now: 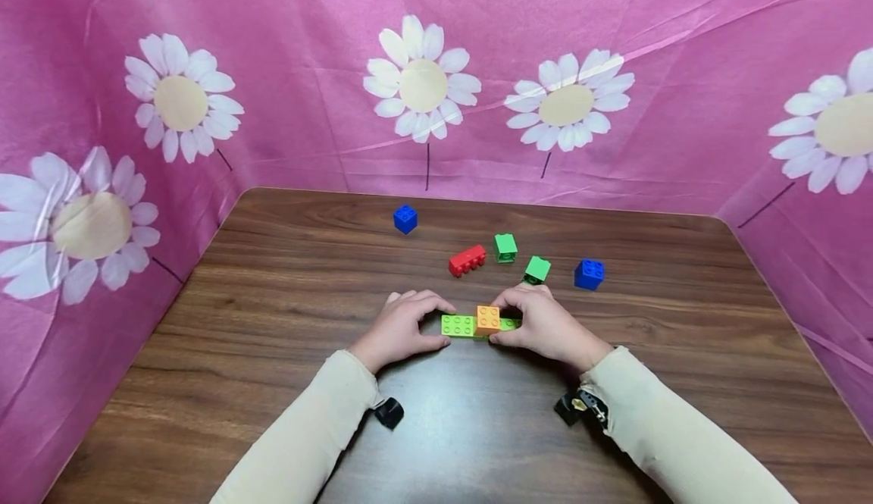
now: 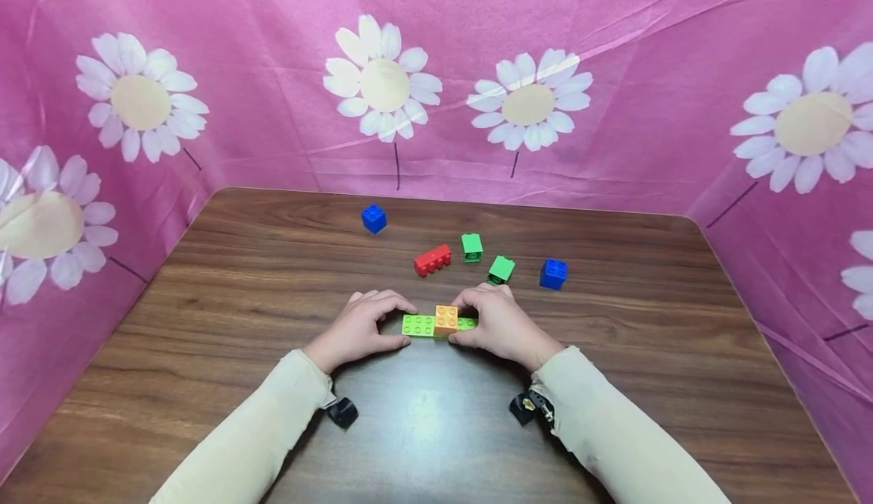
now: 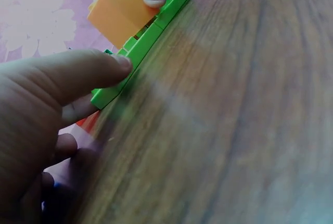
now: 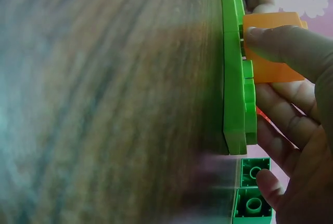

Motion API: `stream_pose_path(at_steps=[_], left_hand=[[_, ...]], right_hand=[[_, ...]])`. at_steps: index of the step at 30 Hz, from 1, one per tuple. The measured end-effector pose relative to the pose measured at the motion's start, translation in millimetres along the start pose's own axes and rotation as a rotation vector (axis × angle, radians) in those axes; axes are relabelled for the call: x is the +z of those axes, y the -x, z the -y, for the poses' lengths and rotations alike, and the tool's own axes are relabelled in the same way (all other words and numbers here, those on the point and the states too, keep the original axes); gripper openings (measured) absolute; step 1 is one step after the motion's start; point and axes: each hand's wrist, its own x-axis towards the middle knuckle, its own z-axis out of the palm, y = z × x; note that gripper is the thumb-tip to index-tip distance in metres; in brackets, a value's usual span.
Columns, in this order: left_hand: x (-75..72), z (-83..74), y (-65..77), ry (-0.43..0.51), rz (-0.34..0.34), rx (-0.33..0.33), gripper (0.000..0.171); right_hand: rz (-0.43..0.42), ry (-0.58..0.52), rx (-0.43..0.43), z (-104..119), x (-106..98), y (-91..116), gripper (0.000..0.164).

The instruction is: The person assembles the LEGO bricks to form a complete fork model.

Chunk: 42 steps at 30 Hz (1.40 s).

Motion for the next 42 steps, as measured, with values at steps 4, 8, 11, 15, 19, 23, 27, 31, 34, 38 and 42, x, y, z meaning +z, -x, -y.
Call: stream_pose_path(at_steps=[4, 8, 11, 15, 19, 23, 27, 31, 34, 38, 42], left_hand=[[1.6, -2.8, -1.6, 0.030, -0.018, -0.020, 0.042], [8.7, -14.7, -10.2, 0.123, -0.033, -0.017, 0.043], [13.8, -22.7, -18.8, 0.177, -0.044, -0.002, 0.041], [15.4, -24.9, -24.0, 0.170, -0.065, -0.032, 0.035], [11.7, -25.5, -24.2, 0.160, -0.044, -0.068, 0.033], [8.7, -29.8, -26.2, 0.166, -0.012, -0.082, 0.033], [10.9, -33.1, -28.3, 0.171, 0.018, -0.089, 0.034], [15.2, -33.4, -27.4, 0.178, 0.034, -0.094, 0.035], [17.9, -31.9, -26.3, 0.191, 0.026, -0.084, 0.036], [18.0, -29.4, -25.1, 0.194, 0.036, -0.069, 0.039], [14.4, -26.3, -25.2, 0.180, 0.069, -0.054, 0.038]], right_hand=[[0.016, 0.019, -0.003, 0.1, 0.6, -2.3, 0.032], [0.030, 0.038, -0.016, -1.6, 1.5, -5.2, 0.032], [0.032, 0.043, -0.039, -0.9, 3.2, -8.5, 0.031], [0.025, 0.051, -0.063, 2.1, 5.8, -12.9, 0.030], [0.043, 0.088, -0.070, 6.3, 5.4, -16.5, 0.031], [0.086, 0.129, -0.046, 9.6, 1.6, -19.2, 0.032], [0.096, 0.089, 0.006, 5.1, 3.2, -16.3, 0.032], [0.063, 0.006, 0.028, -1.7, 10.1, -8.4, 0.031], [0.030, -0.027, 0.026, -5.0, 14.1, -3.9, 0.029], [0.009, -0.051, 0.023, -8.2, 16.1, -1.3, 0.030], [0.006, -0.050, 0.014, -11.1, 15.2, 0.5, 0.031]])
